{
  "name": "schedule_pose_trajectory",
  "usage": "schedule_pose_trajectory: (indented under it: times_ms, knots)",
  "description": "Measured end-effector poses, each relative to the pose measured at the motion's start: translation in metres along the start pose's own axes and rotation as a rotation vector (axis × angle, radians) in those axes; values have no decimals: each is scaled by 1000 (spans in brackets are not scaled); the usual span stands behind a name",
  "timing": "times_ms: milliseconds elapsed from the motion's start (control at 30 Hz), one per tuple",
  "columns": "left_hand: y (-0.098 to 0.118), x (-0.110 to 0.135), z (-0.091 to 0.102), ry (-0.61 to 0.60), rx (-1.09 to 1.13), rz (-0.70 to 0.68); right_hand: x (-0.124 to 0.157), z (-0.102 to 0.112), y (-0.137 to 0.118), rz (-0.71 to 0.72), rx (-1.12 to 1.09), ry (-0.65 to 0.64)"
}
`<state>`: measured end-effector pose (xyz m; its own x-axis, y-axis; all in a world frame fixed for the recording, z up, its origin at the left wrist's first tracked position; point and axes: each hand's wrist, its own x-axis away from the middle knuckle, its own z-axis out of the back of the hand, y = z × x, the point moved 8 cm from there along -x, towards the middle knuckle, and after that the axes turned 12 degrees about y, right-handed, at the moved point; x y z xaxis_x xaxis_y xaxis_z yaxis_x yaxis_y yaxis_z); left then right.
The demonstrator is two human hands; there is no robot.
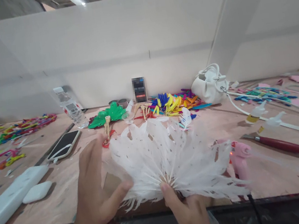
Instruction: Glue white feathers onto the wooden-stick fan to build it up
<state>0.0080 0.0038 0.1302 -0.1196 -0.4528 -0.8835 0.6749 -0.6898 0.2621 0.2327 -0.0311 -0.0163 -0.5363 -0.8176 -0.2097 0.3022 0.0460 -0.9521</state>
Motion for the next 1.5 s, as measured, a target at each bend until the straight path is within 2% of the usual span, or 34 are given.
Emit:
schedule_pose_trajectory:
  times_ms: [67, 167, 267, 367, 567, 700, 900, 1100, 1300, 1500]
  knots:
    - [-19, 6, -3, 9, 139, 269, 0, 0, -2, -21, 12, 11]
    - [-35, 18, -19, -100, 392, 590, 2, -1, -14, -14, 15, 19]
    - [-33, 21, -29, -193, 575, 756, 3, -2, -23, -18, 15, 6]
    - [-30, 17, -28, -177, 598, 838, 4, -3, -26, -29, 11, -9]
    - [-27, 13, -25, -124, 455, 835, 3, -4, -29, -1, 10, 0]
    - [-26, 13, -21, -27, 410, 866, 6, -5, -31, -9, -15, -5]
    - [-25, 11, -13, 78, 306, 839, 9, -15, -26, -98, -157, -115]
    - [-26, 13, -13, 76, 280, 828, 8, -15, -14, -172, -120, -86]
    - [-25, 14, -10, 106, 235, 809, 8, -16, -13, -166, -33, -108]
    - [-23, 14, -11, 94, 244, 811, 9, -17, -14, -162, -48, -125]
